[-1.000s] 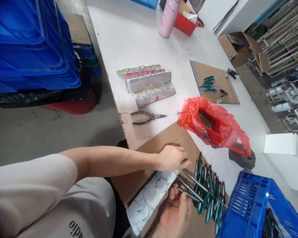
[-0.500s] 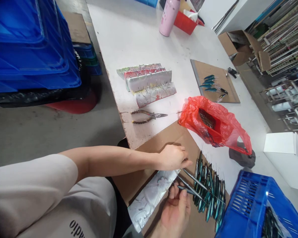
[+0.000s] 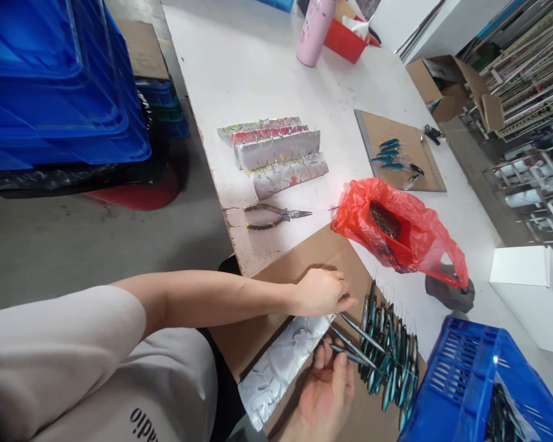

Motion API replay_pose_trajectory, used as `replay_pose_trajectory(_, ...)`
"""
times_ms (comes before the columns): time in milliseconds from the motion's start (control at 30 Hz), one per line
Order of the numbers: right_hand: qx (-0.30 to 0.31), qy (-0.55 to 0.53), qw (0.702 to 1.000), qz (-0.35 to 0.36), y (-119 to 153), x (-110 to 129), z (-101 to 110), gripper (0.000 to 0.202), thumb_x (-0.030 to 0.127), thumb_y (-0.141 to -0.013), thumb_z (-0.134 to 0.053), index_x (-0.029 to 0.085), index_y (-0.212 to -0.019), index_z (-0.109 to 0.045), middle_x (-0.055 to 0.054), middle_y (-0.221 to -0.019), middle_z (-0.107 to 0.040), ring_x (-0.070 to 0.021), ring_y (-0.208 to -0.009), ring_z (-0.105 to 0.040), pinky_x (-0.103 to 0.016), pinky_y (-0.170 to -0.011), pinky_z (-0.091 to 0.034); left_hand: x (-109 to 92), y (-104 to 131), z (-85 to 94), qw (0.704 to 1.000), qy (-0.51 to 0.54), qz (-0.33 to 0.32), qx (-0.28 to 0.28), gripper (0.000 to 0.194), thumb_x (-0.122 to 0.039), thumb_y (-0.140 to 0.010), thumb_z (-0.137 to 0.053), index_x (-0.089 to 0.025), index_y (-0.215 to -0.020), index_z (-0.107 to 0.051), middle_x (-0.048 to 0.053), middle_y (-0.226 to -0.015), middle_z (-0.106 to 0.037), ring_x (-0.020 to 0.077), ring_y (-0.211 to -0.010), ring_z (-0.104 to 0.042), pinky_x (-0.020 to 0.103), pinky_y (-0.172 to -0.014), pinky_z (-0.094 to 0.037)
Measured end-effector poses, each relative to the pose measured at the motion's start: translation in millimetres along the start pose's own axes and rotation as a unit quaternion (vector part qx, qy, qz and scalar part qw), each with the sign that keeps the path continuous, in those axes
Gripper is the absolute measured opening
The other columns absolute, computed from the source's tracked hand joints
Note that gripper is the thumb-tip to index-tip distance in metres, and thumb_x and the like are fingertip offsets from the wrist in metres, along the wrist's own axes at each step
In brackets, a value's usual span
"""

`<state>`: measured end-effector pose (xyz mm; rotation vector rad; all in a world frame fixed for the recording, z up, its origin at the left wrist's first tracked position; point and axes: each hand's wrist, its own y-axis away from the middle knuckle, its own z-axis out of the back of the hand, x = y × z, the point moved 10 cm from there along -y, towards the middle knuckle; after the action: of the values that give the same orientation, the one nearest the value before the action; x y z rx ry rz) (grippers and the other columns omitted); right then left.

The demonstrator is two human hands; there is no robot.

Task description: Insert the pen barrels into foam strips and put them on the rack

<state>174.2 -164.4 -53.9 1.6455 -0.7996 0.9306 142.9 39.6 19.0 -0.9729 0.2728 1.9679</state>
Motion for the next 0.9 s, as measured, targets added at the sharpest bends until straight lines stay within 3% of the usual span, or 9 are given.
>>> replay_pose_trajectory(500, 0.002, 0.038, 0.998, 0.056, 14, 10, -7, 0.021, 0.027, -0.069, -0.066, 0.021, -0.088, -0.06, -0.001, -0.08, -0.063, -0.0115, -0.07, -0.06, -0.022, -0.063, -0.052, 0, 0, 0.6, 1.0, 0.002, -0.001, 0.001, 0.041, -0.049, -0.083, -0.038, -0.018, -0.077, -0.065, 0.003, -0.079, -0.061, 0.0182, -0.073, -0.06, 0.027, -0.06, -0.047)
replay_pose_trajectory(733, -0.022, 0.057, 0.986, 0.154, 33, 27, -17, 0.035, 0.024, -0.071, -0.065, 0.027, -0.105, -0.056, 0.002, -0.086, -0.062, -0.0115, -0.072, -0.06, -0.025, -0.07, -0.051, 1, 0, -1.4, 1.0, 0.012, 0.007, 0.017, 0.04, -0.049, -0.082, -0.04, -0.018, -0.08, -0.066, 0.005, -0.081, -0.061, 0.0176, -0.074, -0.06, 0.027, -0.061, -0.047)
replay_pose_trajectory(900, -0.006, 0.086, 0.984, 0.154, 22, 25, -12, 0.034, 0.027, -0.072, -0.064, 0.024, -0.104, -0.056, -0.001, -0.089, -0.062, -0.014, -0.075, -0.061, -0.032, -0.075, -0.05, 1, 0, -1.3, 1.0, 0.006, 0.005, 0.008, 0.042, -0.049, -0.083, -0.038, -0.018, -0.077, -0.065, 0.004, -0.081, -0.061, 0.0168, -0.073, -0.06, 0.027, -0.062, -0.047)
